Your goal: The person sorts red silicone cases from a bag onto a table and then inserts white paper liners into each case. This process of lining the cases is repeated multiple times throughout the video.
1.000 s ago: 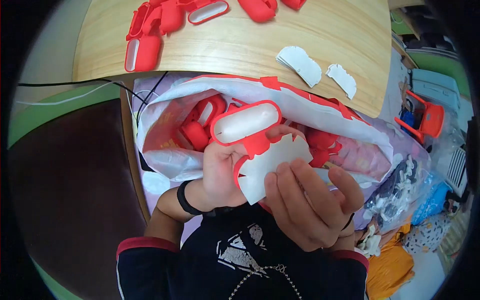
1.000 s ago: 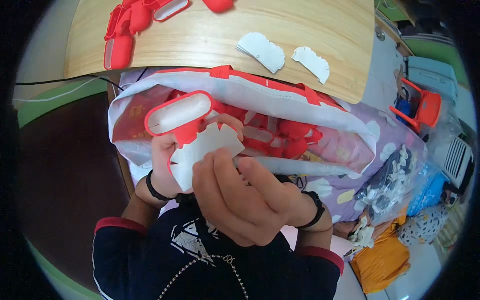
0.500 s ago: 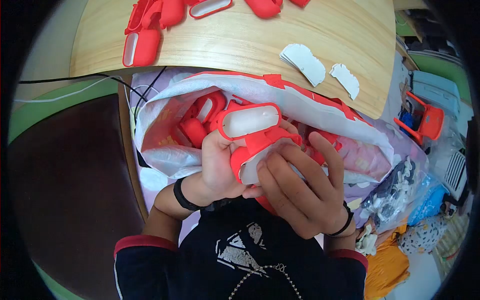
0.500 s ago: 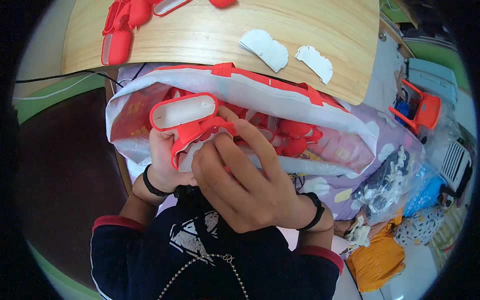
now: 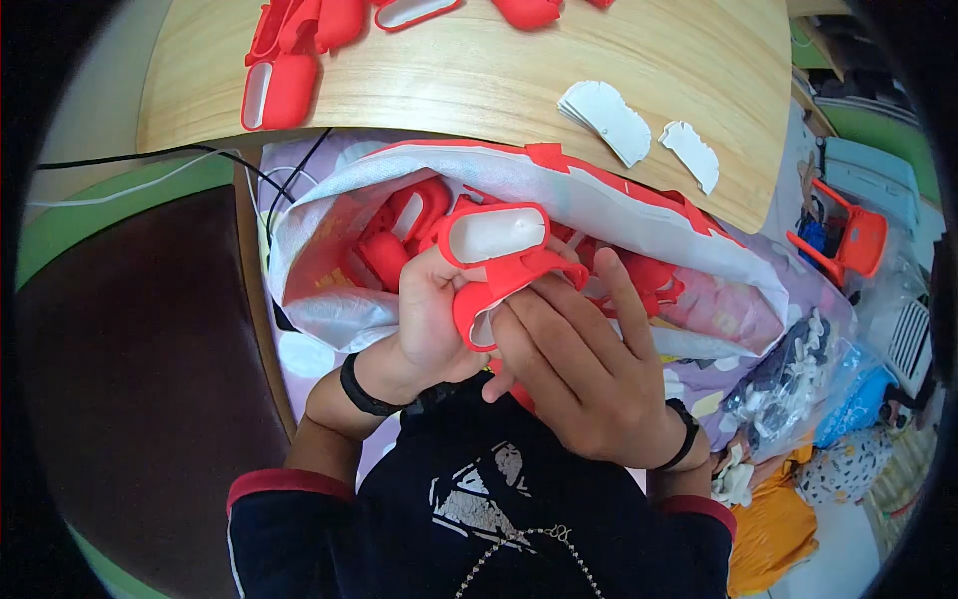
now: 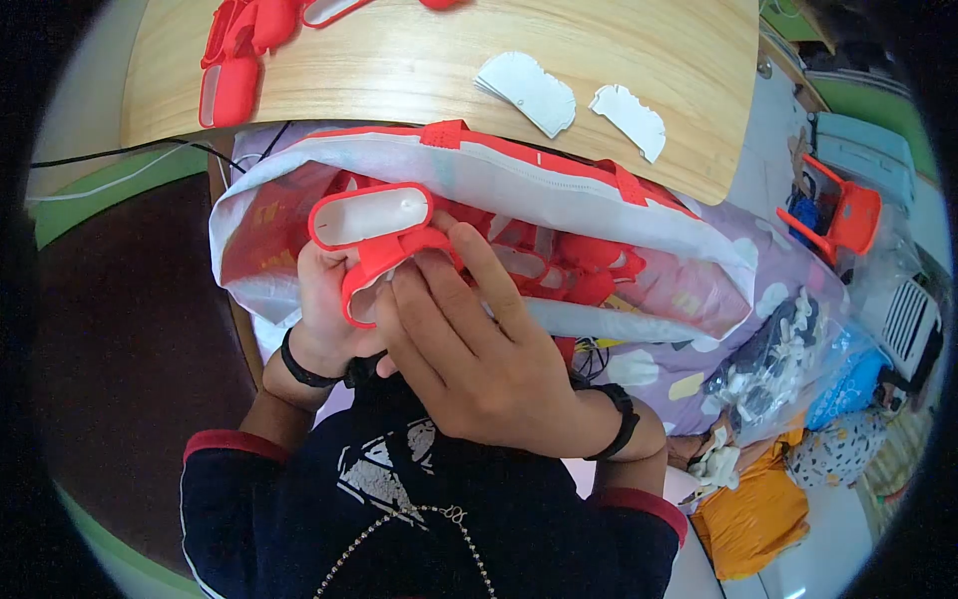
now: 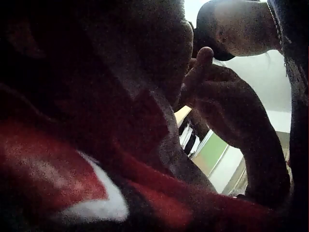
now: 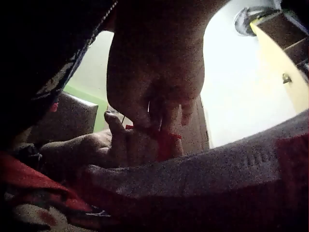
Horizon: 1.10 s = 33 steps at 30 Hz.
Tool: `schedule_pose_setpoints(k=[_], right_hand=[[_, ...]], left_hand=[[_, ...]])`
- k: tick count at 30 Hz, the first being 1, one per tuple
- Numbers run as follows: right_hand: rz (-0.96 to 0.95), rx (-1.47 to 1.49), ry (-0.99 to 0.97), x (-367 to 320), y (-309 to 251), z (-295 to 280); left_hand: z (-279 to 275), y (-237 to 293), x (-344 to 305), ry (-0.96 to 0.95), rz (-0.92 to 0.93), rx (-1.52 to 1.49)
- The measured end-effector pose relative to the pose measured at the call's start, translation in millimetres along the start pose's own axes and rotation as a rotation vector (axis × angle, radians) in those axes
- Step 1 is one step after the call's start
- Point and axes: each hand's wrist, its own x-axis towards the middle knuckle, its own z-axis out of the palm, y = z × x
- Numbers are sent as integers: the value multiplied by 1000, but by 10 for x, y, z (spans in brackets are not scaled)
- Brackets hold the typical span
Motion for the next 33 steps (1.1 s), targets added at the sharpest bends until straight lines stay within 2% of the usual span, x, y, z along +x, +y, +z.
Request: schedule_pose_setpoints(k=[3,5,6,8,9,10,11,12,14,17,19,22,25,29,30,32,33], right_hand=[[-22,-37,-15,1,4,9],[-92,-25,54,-71,63,42],[-128,-21,93,-91,109,44],[-88,-35,-12,-47,177,-18],[-66,-37,-65,-29,207,-55],[-68,37,-92,-13,252,-87],[-77,112,-115,15,308,-108],[-94,189,-135,61,358,-131],[-6,174,44,154,414,-217],[183,79,181,311,545,-256],[306,-51,256,458,757,-95],[370,-62,124,474,922,130],[425,3,118,477,1061,290],[450,54,103,472,1074,260],[449,75,108,462,1089,256],[467,130,126,450,1139,256],[484,165,137,448,1170,263]], left_hand=[[15,14,-3,29,-46,53],[26,116,-77,-28,-119,96],[105,219,-168,31,-95,355],[294,444,-436,162,-36,874],[229,477,-501,267,419,1166],[189,564,-547,381,733,1314],[151,650,-595,579,1036,1464],[167,811,-609,801,1177,1488],[236,1139,-576,1022,1079,1553],[-281,1669,-372,1074,986,1961],[-297,1670,-177,1092,857,2098],[-386,1574,-16,1073,786,2252],[-534,1564,27,1086,774,2289],[-467,1559,-160,969,756,2365],[-456,1558,-254,888,845,2346],[-374,1521,-454,850,982,2249],[-328,1473,-532,866,1118,2199]])
